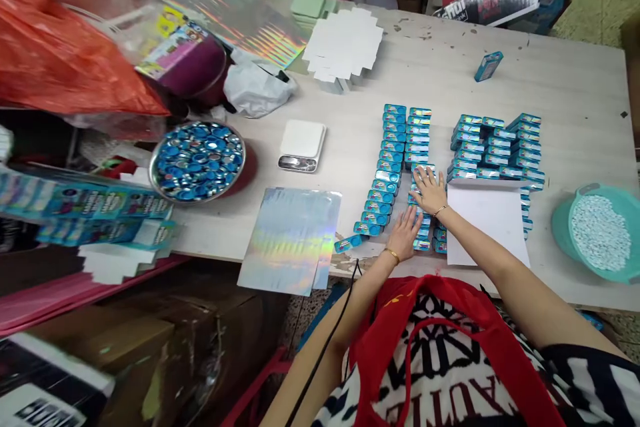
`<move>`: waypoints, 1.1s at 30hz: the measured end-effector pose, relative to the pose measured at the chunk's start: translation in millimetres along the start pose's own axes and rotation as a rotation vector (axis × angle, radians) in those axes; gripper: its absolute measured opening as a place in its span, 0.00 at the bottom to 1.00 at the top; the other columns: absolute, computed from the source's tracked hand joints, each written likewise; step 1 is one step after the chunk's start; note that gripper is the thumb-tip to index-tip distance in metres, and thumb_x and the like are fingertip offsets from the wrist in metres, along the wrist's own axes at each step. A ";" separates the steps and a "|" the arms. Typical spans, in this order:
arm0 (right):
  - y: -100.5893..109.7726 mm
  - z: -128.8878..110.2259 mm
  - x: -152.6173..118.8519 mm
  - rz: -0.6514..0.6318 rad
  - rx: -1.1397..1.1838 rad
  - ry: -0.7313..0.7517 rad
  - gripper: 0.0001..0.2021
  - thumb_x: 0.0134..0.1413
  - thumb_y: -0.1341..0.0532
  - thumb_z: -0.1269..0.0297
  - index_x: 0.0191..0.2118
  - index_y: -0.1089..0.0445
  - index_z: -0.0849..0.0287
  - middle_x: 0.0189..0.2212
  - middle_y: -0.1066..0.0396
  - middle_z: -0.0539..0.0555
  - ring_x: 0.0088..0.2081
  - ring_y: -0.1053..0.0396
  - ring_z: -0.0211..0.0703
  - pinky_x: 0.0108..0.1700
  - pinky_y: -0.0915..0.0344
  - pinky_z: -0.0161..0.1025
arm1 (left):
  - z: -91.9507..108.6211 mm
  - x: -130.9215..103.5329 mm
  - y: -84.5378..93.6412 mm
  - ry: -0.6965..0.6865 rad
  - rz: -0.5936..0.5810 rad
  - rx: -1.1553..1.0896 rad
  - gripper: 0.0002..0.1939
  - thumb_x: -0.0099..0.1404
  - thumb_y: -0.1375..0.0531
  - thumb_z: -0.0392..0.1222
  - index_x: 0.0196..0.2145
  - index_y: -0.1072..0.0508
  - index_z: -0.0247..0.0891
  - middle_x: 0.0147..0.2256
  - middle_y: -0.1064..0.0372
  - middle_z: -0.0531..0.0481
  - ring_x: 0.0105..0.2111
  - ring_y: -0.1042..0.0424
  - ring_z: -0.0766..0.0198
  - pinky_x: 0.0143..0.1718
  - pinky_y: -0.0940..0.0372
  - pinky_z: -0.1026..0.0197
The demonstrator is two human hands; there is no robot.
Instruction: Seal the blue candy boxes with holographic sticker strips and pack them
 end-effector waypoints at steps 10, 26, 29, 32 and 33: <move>45.8 11.0 46.5 0.029 0.052 -0.035 0.34 0.68 0.54 0.50 0.73 0.57 0.61 0.74 0.65 0.61 0.73 0.68 0.57 0.69 0.70 0.65 | -9.6 11.4 34.8 -0.015 0.182 -0.536 0.51 0.60 0.38 0.56 0.71 0.57 0.33 0.72 0.65 0.34 0.72 0.69 0.45 0.70 0.64 0.37; 29.7 63.8 222.6 0.108 0.153 -0.080 0.34 0.67 0.53 0.44 0.70 0.48 0.60 0.72 0.57 0.67 0.73 0.68 0.63 0.69 0.66 0.66 | -106.3 156.6 57.2 0.689 0.454 -1.110 0.39 0.69 0.46 0.58 0.71 0.54 0.42 0.71 0.55 0.44 0.71 0.56 0.54 0.70 0.54 0.53; 30.5 72.4 218.5 0.098 0.135 -0.073 0.34 0.67 0.54 0.44 0.70 0.47 0.59 0.71 0.55 0.66 0.72 0.66 0.64 0.69 0.65 0.67 | -109.6 168.7 55.9 0.619 0.418 -1.187 0.39 0.71 0.47 0.54 0.71 0.58 0.39 0.69 0.50 0.40 0.69 0.49 0.55 0.68 0.49 0.53; 34.1 87.0 211.0 0.087 0.108 -0.068 0.32 0.68 0.53 0.47 0.70 0.47 0.59 0.71 0.55 0.65 0.72 0.65 0.64 0.69 0.65 0.66 | -107.6 182.7 51.6 0.569 0.386 -1.240 0.34 0.71 0.46 0.51 0.69 0.52 0.38 0.63 0.40 0.37 0.64 0.39 0.54 0.64 0.41 0.52; 35.2 92.0 207.2 0.084 0.096 -0.052 0.31 0.68 0.53 0.48 0.70 0.47 0.58 0.71 0.54 0.64 0.72 0.65 0.63 0.69 0.65 0.66 | -105.7 186.9 50.2 0.555 0.380 -1.229 0.31 0.70 0.45 0.50 0.66 0.46 0.38 0.62 0.38 0.37 0.63 0.37 0.53 0.64 0.40 0.51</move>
Point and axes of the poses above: each hand's wrist, its own x-axis towards the middle knuckle, its own y-axis out of the back of the hand, z = x × y, the point moved 5 cm from there along x, towards the middle knuckle
